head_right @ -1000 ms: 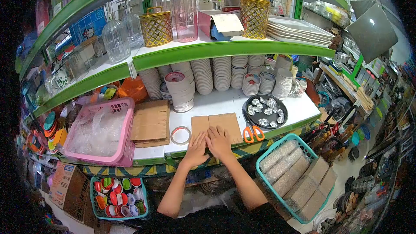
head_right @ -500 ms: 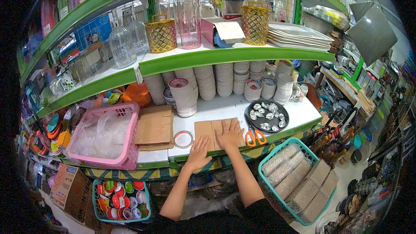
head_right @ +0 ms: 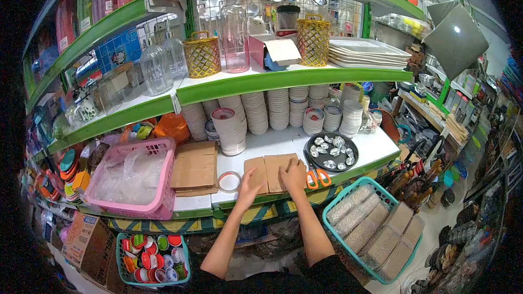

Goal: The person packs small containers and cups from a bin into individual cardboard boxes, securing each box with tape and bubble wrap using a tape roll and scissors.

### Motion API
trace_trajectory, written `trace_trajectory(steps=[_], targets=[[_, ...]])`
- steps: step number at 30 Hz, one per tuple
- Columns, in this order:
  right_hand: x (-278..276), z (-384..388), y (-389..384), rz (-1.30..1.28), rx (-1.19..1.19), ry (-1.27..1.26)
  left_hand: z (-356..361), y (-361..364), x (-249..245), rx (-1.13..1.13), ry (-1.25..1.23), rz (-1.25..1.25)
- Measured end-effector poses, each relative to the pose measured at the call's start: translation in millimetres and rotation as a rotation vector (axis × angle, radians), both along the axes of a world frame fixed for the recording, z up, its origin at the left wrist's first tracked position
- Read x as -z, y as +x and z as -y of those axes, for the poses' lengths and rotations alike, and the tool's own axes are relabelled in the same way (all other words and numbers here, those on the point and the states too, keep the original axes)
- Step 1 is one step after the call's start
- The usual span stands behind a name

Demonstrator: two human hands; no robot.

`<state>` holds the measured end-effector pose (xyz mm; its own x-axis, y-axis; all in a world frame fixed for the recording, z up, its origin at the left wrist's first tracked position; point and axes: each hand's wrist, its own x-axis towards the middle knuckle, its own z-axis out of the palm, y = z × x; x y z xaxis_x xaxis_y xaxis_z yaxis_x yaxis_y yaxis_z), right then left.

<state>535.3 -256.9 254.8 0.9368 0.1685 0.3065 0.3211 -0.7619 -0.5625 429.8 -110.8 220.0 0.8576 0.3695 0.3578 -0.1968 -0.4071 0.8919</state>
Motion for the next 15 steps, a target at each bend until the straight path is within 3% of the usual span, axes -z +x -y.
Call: trace_trajectory(steps=[4, 8, 11, 15], targets=[[-15.9, 8.8, 6.3, 0.092, -0.008, 0.231, 0.1, 9.1, -0.1, -0.08, -0.106, 0.182], [-10.8, 21.3, 25.4, 0.002, 0.055, 0.27, -1.3, 13.5, -12.1, -0.093, -0.28, 0.092], [0.0, 25.9, 35.2, -0.508, -0.367, 0.719, 5.2, 4.2, -40.2, 0.008, -0.45, -0.053], [-19.9, 25.4, 13.5, -0.791, -0.433, 0.765, -3.4, 14.7, -34.8, -0.013, -0.386, -0.149]])
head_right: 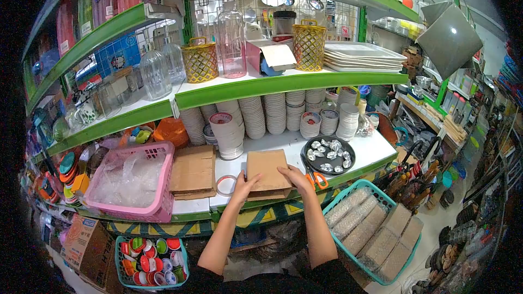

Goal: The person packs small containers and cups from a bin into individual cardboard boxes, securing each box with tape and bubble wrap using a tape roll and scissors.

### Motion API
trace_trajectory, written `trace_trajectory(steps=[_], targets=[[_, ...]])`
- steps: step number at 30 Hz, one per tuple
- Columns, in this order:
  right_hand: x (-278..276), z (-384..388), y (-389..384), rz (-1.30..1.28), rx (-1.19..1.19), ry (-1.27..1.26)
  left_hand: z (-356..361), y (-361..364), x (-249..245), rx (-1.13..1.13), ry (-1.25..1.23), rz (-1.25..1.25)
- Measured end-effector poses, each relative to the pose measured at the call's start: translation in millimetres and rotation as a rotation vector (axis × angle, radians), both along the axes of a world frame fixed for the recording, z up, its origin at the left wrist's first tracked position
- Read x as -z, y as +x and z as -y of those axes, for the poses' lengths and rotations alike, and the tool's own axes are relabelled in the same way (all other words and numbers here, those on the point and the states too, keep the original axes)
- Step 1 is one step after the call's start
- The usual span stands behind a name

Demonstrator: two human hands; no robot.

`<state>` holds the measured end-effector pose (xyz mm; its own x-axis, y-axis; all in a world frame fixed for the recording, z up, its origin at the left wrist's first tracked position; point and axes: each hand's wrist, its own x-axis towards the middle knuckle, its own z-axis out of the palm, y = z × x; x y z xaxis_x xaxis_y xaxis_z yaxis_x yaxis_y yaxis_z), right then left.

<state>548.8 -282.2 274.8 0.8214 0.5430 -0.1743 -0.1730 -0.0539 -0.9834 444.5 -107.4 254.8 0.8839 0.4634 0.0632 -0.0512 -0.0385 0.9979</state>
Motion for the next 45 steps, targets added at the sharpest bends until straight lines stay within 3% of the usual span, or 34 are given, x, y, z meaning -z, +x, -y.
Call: trace_trajectory(steps=[4, 6, 10, 14, 17, 19, 23, 28, 38, 45], targets=[[-17.2, -7.5, -26.6, -0.037, 0.058, 0.03, -9.7, 4.9, 2.6, 0.132, -0.179, 0.041], [-7.3, -16.1, -25.2, -0.04, 0.11, 0.189, -11.2, 3.4, 1.7, 0.151, -0.19, 0.049], [-15.7, -15.7, -29.2, -0.088, 0.167, 0.206, -12.6, 3.9, -1.6, 0.158, -0.169, 0.116], [-12.8, -17.0, -24.7, 0.141, 0.22, 0.212, -7.6, 0.4, -14.2, 0.158, -0.192, 0.26], [-7.4, -16.7, -20.6, 0.264, 0.172, 0.323, -12.0, 0.3, -19.6, 0.184, -0.09, 0.296], [-4.0, -14.0, -17.3, 0.319, 0.115, 0.383, -15.0, 1.3, -18.3, 0.17, 0.131, 0.389], [-1.1, -16.0, -20.2, 0.403, 0.046, 0.397, -4.0, -1.0, -20.4, 0.2, -0.112, 0.316], [6.6, -27.9, -29.1, 0.62, 0.196, 0.401, -0.7, 4.9, -5.5, 0.083, -0.139, 0.372], [27.8, -37.5, -24.5, 0.719, 0.285, 0.514, -1.2, 13.1, 24.0, -0.049, 0.012, 0.459], [24.8, -43.5, -27.2, 0.743, 0.335, 0.553, -0.8, 14.5, 13.1, -0.075, 0.115, 0.629]])
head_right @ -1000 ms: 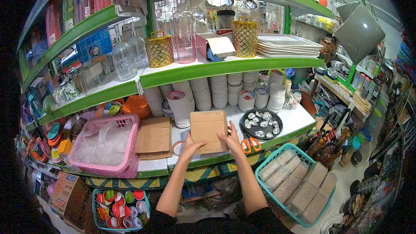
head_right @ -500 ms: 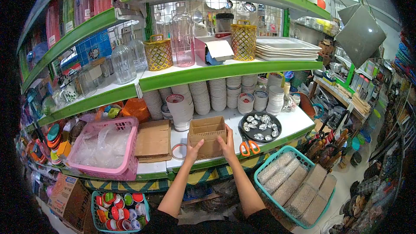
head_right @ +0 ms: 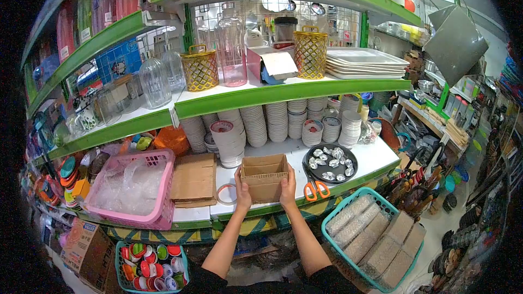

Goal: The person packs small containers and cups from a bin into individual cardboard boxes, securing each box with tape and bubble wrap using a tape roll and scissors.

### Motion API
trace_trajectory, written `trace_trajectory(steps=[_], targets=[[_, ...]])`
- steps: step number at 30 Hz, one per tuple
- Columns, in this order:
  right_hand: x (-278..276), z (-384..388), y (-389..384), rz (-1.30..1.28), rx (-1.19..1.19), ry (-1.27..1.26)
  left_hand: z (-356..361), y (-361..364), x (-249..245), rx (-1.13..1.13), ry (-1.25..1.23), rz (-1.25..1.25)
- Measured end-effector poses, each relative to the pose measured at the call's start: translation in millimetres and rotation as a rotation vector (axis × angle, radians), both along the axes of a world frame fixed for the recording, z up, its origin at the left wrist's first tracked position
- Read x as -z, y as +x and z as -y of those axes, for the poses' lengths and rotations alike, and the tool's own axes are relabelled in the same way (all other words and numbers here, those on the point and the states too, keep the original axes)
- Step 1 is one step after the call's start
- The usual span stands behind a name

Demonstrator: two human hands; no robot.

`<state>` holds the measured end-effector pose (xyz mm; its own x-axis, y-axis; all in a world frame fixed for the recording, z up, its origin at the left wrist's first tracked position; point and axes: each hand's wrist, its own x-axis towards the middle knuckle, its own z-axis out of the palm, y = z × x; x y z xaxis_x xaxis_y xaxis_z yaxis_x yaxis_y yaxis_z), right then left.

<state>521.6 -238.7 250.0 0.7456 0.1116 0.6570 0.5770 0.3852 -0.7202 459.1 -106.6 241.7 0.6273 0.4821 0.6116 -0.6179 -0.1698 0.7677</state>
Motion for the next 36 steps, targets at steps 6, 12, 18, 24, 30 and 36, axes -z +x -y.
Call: trace_trajectory(steps=[6, 12, 18, 24, 30, 36], targets=[[-15.4, 1.5, -7.1, 0.009, -0.009, 0.011, 0.8, -1.8, -3.2, -0.053, 0.051, 0.026], [-8.0, 5.5, -2.1, 0.104, 0.111, -0.121, -3.5, -3.7, -2.7, -0.179, 0.24, 0.036], [-11.3, 4.7, -4.8, 0.113, 0.144, -0.108, -7.1, -2.9, -0.3, -0.14, 0.269, 0.029], [-12.3, 5.5, -6.0, 0.111, 0.128, -0.131, -13.1, 8.1, 8.8, -0.053, 0.139, 0.045], [-8.3, 2.1, -4.0, 0.119, 0.134, -0.107, -20.7, 6.7, 10.5, 0.141, 0.01, 0.027], [-1.8, 1.7, 0.8, 0.145, 0.115, -0.104, -19.3, -6.4, -6.9, 0.199, 0.01, 0.001]])
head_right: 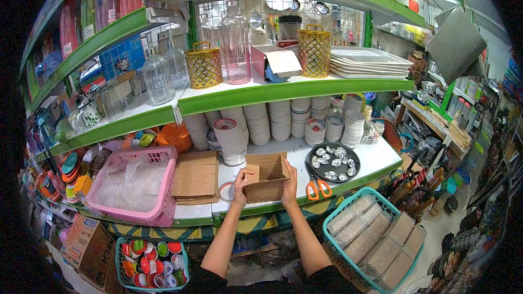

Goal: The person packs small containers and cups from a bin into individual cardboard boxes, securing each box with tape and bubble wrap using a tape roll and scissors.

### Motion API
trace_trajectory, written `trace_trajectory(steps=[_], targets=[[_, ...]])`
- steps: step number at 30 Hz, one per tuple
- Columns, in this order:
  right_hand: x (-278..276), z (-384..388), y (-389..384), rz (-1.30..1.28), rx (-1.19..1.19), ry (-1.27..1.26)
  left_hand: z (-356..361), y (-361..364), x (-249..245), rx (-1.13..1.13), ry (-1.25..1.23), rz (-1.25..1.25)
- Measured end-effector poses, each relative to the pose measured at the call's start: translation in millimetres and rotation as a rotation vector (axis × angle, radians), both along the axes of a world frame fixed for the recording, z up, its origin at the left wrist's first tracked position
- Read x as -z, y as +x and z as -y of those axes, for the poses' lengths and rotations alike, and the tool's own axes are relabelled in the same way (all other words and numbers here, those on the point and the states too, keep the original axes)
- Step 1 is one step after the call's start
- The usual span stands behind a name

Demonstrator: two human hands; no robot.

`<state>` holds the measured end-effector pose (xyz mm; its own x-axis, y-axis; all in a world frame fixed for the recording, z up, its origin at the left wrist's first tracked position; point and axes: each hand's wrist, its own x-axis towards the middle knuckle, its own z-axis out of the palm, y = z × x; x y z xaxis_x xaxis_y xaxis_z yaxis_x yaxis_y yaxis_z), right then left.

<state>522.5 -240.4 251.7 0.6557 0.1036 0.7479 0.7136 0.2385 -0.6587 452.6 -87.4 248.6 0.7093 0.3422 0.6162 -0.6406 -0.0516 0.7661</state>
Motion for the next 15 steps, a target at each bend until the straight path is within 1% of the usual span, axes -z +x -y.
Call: trace_trajectory(steps=[2, 4, 7, 8, 10, 13, 15], targets=[[-3.9, 1.0, -2.9, 0.013, 0.0, -0.018, 1.3, -2.0, -3.5, 0.006, 0.003, 0.007], [-5.4, 1.3, -3.9, 0.038, 0.044, -0.031, 2.9, -1.5, -3.5, -0.083, 0.053, -0.03], [-3.7, 2.3, -0.8, 0.037, 0.038, -0.05, 4.9, 2.4, 0.6, -0.126, 0.053, -0.01], [-2.4, 2.5, -0.1, 0.037, 0.038, -0.051, 4.8, 3.4, 3.0, -0.126, 0.053, -0.01], [-5.7, 2.1, -2.3, -0.011, 0.016, -0.027, 4.2, 5.5, 8.6, -0.061, -0.044, -0.07], [1.7, 2.0, 2.6, -0.07, 0.008, -0.039, 5.0, 9.8, 16.5, -0.08, -0.082, -0.027], [-0.2, 3.3, 4.5, -0.063, -0.015, -0.044, 6.8, 5.6, 10.1, -0.078, -0.075, -0.049]])
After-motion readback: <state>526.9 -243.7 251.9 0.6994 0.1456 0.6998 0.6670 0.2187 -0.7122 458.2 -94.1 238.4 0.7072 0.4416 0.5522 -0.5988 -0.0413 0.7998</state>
